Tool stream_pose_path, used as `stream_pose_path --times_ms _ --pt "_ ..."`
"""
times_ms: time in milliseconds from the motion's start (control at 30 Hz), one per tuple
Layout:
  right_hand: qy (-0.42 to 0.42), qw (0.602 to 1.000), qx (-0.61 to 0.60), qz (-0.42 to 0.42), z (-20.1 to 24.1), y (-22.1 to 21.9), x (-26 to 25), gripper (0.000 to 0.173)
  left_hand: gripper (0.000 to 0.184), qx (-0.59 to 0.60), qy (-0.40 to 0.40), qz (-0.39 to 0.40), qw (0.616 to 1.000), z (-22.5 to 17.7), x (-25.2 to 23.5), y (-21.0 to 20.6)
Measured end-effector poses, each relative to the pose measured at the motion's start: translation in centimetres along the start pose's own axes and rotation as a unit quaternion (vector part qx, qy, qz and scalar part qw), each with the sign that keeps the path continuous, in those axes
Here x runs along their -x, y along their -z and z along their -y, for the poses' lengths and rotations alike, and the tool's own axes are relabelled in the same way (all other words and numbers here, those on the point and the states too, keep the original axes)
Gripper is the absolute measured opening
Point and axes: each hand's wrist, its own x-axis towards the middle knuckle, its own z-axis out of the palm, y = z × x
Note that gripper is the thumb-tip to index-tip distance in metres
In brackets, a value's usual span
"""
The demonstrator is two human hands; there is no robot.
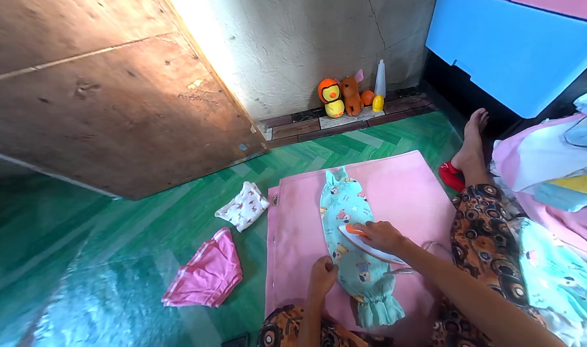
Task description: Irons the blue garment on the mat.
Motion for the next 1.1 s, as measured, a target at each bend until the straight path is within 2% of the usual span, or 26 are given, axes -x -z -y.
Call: stream_pose_path --times_ms 733,1100 --pt "0.019 1.000 0.007 0.022 1.7 -0.7 1.0 0.046 0.025 0.004 -0.001 0.008 1.000 -0.1 0.2 0.1" --pt "0.045 0.998 0.014 0.030 2.0 -1.3 1.1 0.047 0.035 -0.008 0.071 0.068 0.995 -0.4 1.3 -0.9"
